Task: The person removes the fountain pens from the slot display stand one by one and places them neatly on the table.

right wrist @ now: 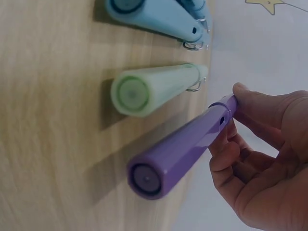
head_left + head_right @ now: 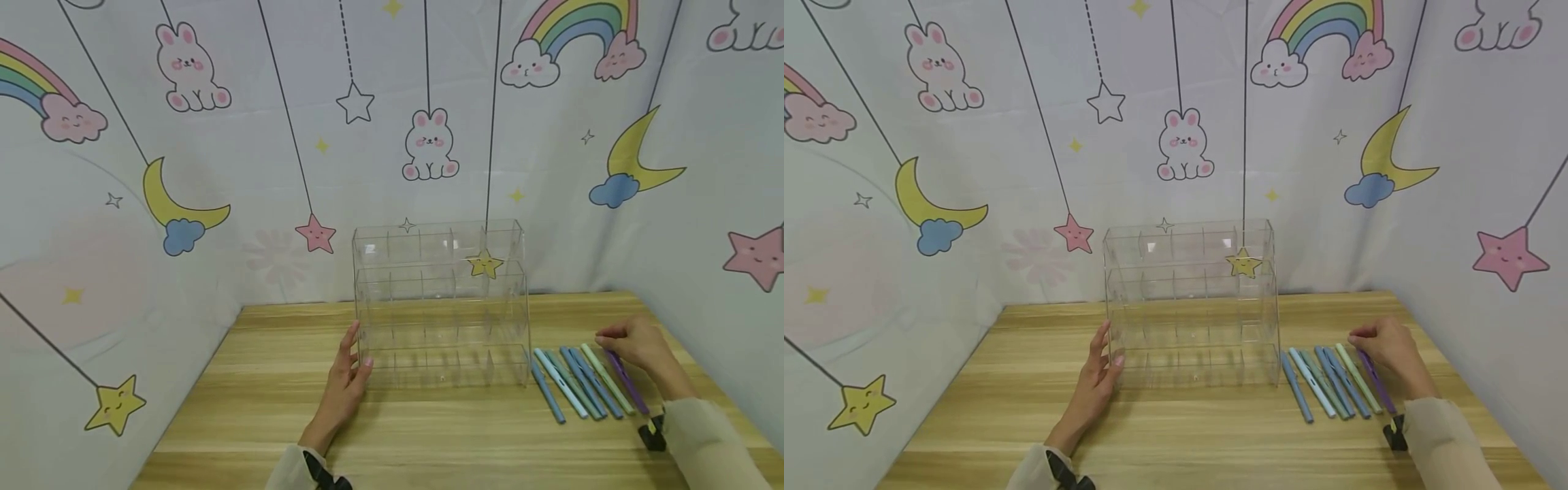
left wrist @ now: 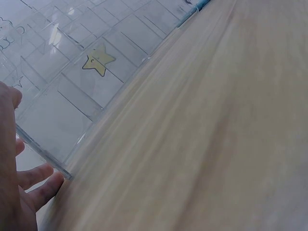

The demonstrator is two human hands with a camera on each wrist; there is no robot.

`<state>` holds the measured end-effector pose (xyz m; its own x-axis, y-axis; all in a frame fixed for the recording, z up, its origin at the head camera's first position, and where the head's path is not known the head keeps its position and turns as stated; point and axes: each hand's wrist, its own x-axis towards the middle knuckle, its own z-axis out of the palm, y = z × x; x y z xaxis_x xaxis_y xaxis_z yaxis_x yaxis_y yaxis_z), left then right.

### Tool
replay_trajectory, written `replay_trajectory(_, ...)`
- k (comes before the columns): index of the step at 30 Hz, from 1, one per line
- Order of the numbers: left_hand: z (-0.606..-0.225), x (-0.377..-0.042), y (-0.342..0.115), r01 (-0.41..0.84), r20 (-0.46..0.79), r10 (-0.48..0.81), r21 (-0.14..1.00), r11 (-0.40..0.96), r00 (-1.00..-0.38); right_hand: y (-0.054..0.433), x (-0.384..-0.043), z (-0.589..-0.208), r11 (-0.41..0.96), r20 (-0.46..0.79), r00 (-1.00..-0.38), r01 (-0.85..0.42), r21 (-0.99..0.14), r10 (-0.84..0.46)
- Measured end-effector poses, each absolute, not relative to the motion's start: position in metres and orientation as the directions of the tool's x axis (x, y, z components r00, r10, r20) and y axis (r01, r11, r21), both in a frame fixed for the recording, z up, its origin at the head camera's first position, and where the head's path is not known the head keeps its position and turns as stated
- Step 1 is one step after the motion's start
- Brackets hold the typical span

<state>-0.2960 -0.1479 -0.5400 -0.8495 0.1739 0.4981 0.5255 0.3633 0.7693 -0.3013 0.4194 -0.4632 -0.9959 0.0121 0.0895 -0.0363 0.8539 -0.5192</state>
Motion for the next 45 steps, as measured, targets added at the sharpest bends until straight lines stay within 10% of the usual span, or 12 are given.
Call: replay_trajectory(45,-0.539,-0.296,-0.147,0.538,0.51,0.176,0.765,0.355,-0.842,0.421,-0.31,-0.49,0.84,0.069,-0.998,-0.037,-0.541,0.0)
